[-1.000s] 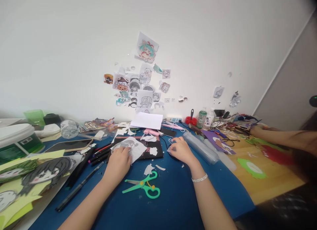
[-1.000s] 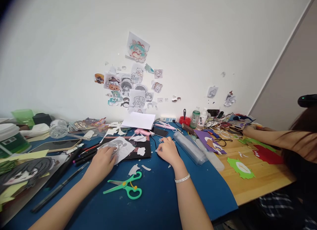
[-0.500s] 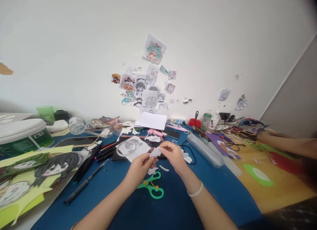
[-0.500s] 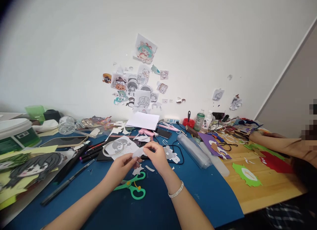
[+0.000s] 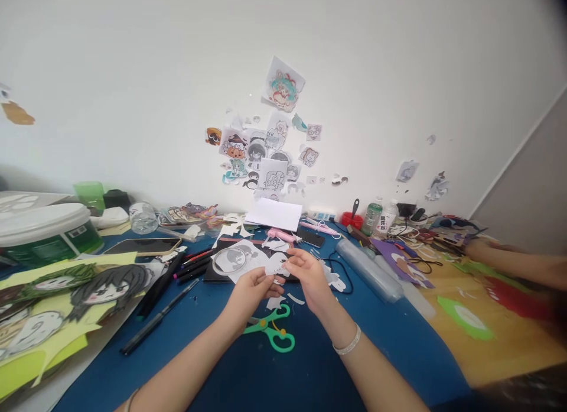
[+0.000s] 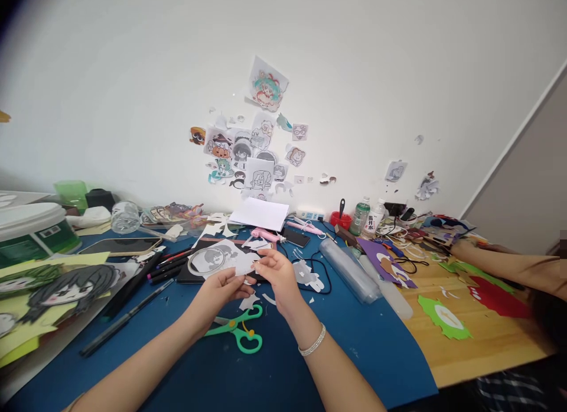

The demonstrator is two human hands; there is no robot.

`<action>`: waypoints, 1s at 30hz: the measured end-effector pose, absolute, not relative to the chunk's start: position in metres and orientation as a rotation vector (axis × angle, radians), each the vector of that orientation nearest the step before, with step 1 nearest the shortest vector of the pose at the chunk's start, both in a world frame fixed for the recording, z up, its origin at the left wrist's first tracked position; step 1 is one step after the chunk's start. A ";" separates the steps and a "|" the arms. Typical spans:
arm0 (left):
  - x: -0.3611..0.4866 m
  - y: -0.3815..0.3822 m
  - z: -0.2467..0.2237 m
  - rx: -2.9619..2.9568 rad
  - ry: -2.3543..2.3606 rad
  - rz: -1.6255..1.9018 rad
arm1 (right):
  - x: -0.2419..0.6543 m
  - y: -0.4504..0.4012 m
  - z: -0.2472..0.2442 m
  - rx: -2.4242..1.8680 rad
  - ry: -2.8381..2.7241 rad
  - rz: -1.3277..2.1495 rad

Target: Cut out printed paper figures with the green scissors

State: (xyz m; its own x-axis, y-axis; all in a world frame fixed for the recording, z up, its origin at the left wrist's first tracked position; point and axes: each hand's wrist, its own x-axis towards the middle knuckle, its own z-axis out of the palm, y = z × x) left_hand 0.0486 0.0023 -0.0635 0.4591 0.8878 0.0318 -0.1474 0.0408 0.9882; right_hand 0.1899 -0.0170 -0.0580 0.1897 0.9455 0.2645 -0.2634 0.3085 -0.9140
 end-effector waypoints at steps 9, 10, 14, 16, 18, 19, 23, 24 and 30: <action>0.049 0.000 -0.062 1.281 0.729 0.888 | 0.193 -0.014 -0.061 -0.888 -0.966 0.964; 0.049 0.000 -0.062 1.282 0.729 0.885 | 0.193 -0.014 -0.061 -0.888 -0.970 0.967; 0.049 -0.001 -0.062 1.303 0.731 0.863 | 0.191 -0.017 -0.059 -0.913 -0.992 0.924; 0.049 -0.001 -0.062 1.310 0.723 0.854 | 0.189 -0.017 -0.058 -0.915 -0.993 0.900; 0.049 0.000 -0.063 1.313 0.709 0.847 | 0.188 -0.017 -0.058 -0.918 -0.987 0.890; 0.050 0.000 -0.063 1.313 0.701 0.840 | 0.188 -0.017 -0.058 -0.921 -0.983 0.885; 0.050 -0.003 -0.061 1.308 0.684 0.809 | 0.187 -0.017 -0.060 -0.935 -0.989 0.855; 0.050 -0.004 -0.060 1.309 0.681 0.804 | 0.187 -0.017 -0.060 -0.939 -0.996 0.842; 0.050 -0.009 -0.054 1.316 0.672 0.816 | 0.186 -0.017 -0.063 -0.996 -1.060 0.758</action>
State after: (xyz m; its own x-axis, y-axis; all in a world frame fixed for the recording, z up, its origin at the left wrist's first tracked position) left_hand 0.0497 -0.0092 -0.0536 0.5619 0.8268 0.0260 -0.1337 0.0597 0.9892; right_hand 0.1862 -0.0166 -0.0633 0.3249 0.8806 0.3448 -0.0406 0.3773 -0.9252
